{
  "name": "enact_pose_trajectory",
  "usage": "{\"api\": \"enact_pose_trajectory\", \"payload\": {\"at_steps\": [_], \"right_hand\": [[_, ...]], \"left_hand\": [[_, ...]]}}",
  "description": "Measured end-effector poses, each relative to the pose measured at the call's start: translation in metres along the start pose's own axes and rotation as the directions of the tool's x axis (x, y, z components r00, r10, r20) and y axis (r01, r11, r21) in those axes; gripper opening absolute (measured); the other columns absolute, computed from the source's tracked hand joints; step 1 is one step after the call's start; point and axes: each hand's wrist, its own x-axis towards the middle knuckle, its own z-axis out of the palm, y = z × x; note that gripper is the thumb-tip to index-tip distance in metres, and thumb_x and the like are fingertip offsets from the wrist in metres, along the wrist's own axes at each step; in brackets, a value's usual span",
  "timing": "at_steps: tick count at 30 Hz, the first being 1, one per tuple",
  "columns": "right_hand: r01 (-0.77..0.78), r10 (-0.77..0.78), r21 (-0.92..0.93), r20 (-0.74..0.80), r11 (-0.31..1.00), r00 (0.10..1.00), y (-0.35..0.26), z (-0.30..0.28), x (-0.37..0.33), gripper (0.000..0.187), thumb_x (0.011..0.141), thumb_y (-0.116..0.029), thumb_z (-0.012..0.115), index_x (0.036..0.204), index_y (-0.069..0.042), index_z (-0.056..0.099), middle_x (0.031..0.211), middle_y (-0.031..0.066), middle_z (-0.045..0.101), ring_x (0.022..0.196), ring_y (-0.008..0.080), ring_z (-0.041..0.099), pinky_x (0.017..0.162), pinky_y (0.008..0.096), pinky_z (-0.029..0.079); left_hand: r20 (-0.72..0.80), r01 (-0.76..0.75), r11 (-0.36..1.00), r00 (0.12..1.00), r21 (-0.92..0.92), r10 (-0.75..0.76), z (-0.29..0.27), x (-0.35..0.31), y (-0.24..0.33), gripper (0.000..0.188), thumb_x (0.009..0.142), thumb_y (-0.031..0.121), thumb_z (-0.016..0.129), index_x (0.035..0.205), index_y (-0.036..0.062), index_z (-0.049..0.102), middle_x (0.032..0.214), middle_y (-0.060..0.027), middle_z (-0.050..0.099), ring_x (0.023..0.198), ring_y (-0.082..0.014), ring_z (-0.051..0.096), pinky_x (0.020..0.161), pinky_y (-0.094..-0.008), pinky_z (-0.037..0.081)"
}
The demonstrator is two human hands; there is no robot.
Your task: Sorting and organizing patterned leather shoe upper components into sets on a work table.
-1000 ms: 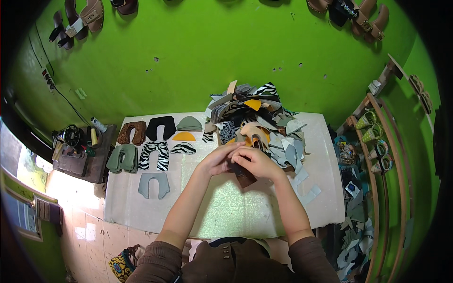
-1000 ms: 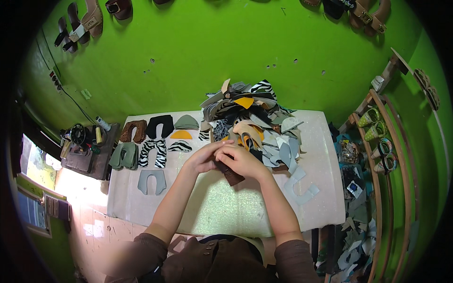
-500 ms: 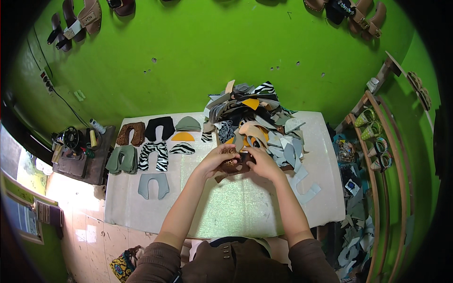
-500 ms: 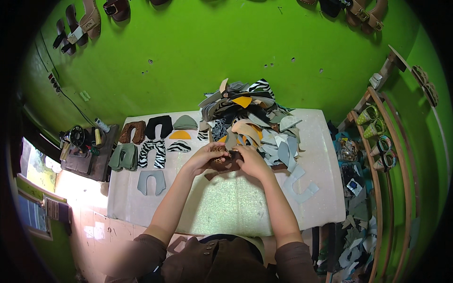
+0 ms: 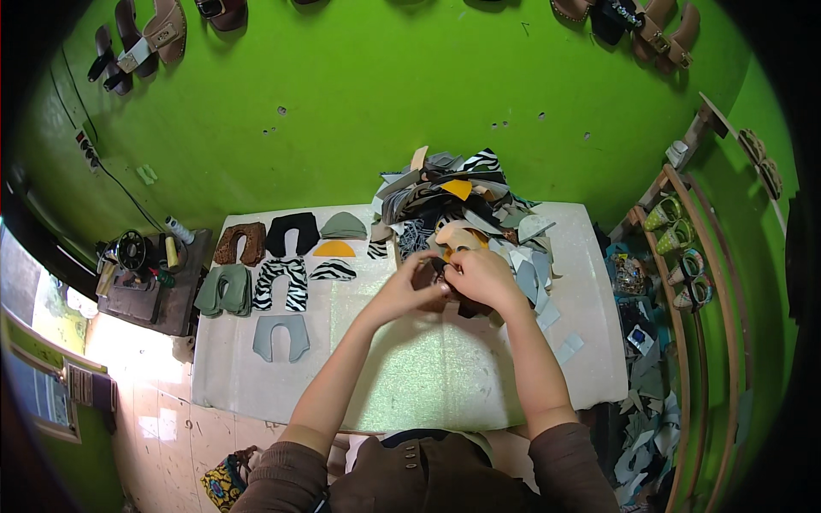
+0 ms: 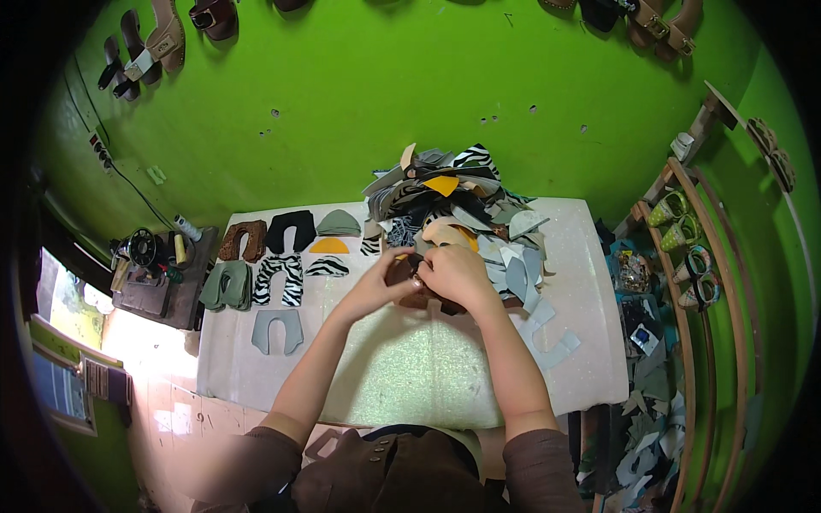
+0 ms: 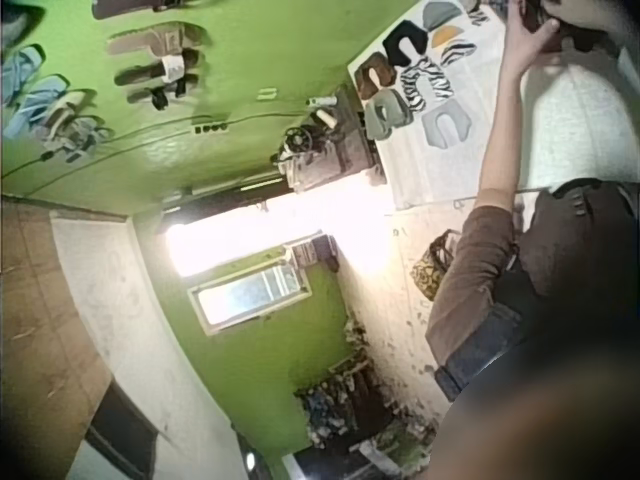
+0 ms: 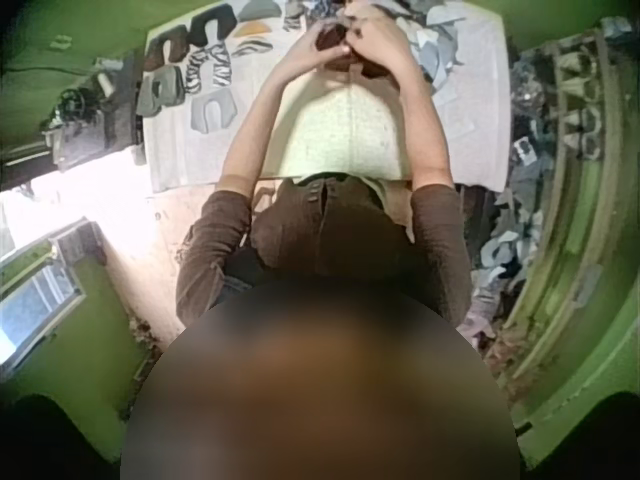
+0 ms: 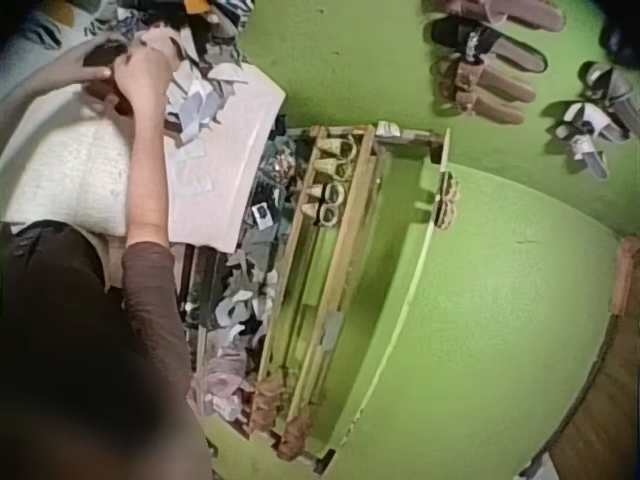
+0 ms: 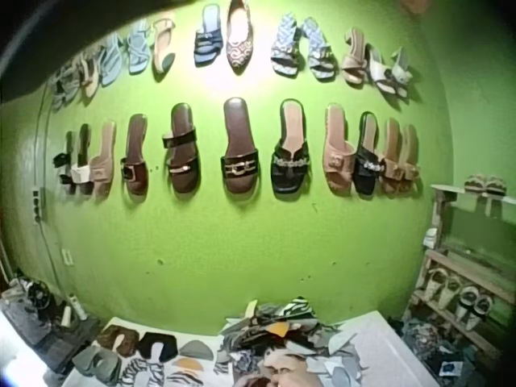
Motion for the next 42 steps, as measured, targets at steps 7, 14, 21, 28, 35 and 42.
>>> {"api": "enact_pose_trajectory", "payload": {"at_steps": [7, 14, 21, 28, 35, 42], "right_hand": [[0.036, -0.128, 0.323, 0.269, 0.946, 0.955, 0.022, -0.009, 0.007, 0.024, 0.069, -0.024, 0.057, 0.064, -0.001, 0.056, 0.056, 0.0094, 0.054, 0.053, 0.0186, 0.052, 0.053, 0.0308, 0.041], [-0.091, -0.352, 0.715, 0.446, 0.693, 0.823, 0.050, -0.011, -0.002, 0.021, 0.073, -0.008, 0.060, 0.059, -0.004, 0.045, 0.070, 0.0027, 0.056, 0.065, 0.0070, 0.050, 0.057, 0.0227, 0.040], [-0.193, -0.494, 0.809, 0.508, 0.555, 0.706, 0.056, -0.007, -0.002, 0.024, 0.076, -0.006, 0.063, 0.060, -0.003, 0.045, 0.074, 0.0047, 0.057, 0.065, 0.0066, 0.051, 0.057, 0.0209, 0.041], [0.295, -0.212, 0.465, -0.225, 0.835, 0.951, 0.054, 0.021, 0.005, 0.020, 0.080, -0.021, 0.060, 0.083, -0.001, 0.059, 0.073, 0.0041, 0.059, 0.067, 0.0094, 0.053, 0.060, 0.0228, 0.042], [-0.071, 0.200, 0.789, -0.067, 0.611, 0.977, 0.034, 0.030, -0.021, 0.040, 0.086, -0.035, 0.050, 0.069, 0.001, 0.059, 0.061, 0.0024, 0.055, 0.061, 0.0088, 0.050, 0.058, 0.0223, 0.039], [-0.082, 0.092, 0.905, 0.048, 0.417, 0.995, 0.021, 0.050, -0.016, 0.016, 0.085, -0.019, 0.056, 0.084, -0.004, 0.058, 0.074, -0.0027, 0.054, 0.068, 0.0044, 0.049, 0.061, 0.0188, 0.039]], "left_hand": [[0.120, 0.139, 0.984, 0.985, -0.116, -0.125, 0.001, -0.004, -0.001, 0.049, 0.075, 0.008, 0.062, 0.119, 0.0046, 0.041, 0.102, -0.0066, 0.054, 0.094, -0.0124, 0.052, 0.082, -0.0261, 0.042], [0.467, 0.219, 0.975, 0.865, -0.026, -0.182, -0.019, -0.009, 0.022, 0.050, 0.076, 0.011, 0.064, 0.121, 0.0063, 0.044, 0.102, -0.0059, 0.056, 0.090, -0.0123, 0.053, 0.079, -0.0270, 0.044], [0.585, 0.288, 0.957, 0.771, 0.032, -0.252, -0.022, -0.012, 0.016, 0.037, 0.075, 0.009, 0.065, 0.111, 0.0027, 0.055, 0.102, -0.0044, 0.058, 0.090, -0.0101, 0.052, 0.081, -0.0235, 0.041], [0.537, 0.470, 0.738, 0.826, -0.484, -0.174, -0.025, -0.018, -0.017, 0.038, 0.077, 0.007, 0.061, 0.113, 0.0031, 0.052, 0.089, -0.0018, 0.058, 0.074, -0.0085, 0.053, 0.067, -0.0221, 0.043], [0.138, 0.280, 0.734, 0.959, -0.619, -0.249, -0.005, -0.014, 0.001, 0.046, 0.078, 0.011, 0.061, 0.118, 0.0070, 0.039, 0.096, -0.0024, 0.052, 0.073, -0.0091, 0.051, 0.062, -0.0228, 0.043], [0.139, 0.189, 0.962, 0.977, -0.196, -0.164, 0.005, -0.006, -0.003, 0.039, 0.082, 0.013, 0.059, 0.115, 0.0042, 0.040, 0.103, -0.0113, 0.054, 0.094, -0.0127, 0.052, 0.074, -0.0225, 0.045]]}}
